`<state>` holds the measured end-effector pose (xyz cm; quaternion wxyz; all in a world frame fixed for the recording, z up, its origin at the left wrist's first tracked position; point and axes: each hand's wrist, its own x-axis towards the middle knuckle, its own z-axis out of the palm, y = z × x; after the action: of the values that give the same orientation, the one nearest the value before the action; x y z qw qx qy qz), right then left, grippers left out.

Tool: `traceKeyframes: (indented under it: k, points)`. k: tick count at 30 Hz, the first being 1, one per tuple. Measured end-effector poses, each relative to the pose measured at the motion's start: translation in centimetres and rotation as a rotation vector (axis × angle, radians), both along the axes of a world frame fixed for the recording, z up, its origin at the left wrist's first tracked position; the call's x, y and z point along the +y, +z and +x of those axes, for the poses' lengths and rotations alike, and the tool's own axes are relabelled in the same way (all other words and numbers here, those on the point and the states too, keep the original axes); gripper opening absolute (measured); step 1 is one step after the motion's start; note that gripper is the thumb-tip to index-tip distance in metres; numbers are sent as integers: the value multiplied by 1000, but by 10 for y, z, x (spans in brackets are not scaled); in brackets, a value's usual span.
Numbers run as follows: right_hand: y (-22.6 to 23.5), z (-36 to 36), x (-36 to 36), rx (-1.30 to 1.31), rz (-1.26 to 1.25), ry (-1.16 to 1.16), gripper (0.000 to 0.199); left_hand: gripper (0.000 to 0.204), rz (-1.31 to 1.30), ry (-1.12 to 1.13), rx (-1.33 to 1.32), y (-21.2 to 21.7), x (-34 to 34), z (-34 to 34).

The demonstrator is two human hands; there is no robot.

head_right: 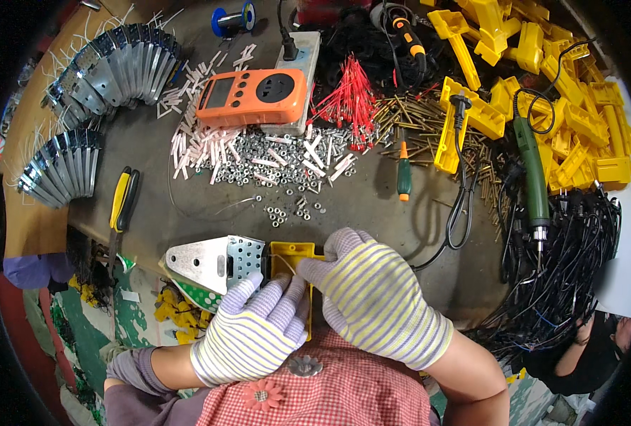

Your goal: Soldering, screwing, and assembling wiring components into a yellow plastic device housing.

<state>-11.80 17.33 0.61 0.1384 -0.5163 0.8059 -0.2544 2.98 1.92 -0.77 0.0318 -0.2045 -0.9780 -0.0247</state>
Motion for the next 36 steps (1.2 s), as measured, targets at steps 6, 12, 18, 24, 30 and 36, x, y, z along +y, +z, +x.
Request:
traceKeyframes:
  k: [6, 12, 18, 24, 30, 36]
  points:
    - [1, -2, -2, -11, 17, 63, 21, 34, -36, -1, 84, -9, 1, 4]
    - [0, 5, -8, -18, 152, 28, 26, 40, -59, -33, 35, -10, -3, 6]
    - [12, -73, 32, 385, -109, -200, 38, 41, -50, 47, 61, -7, 2, 3]
    - [-1, -228, 101, 655, 160, -438, 68, 40, -1, -22, 95, -9, -1, -1]
    - [41, -207, 107, 868, -18, -745, 53, 42, -4, 0, 88, -10, -1, 1]
    - [60, -141, 124, 1259, -188, -666, 53, 41, 81, 32, 74, -9, -1, -3]
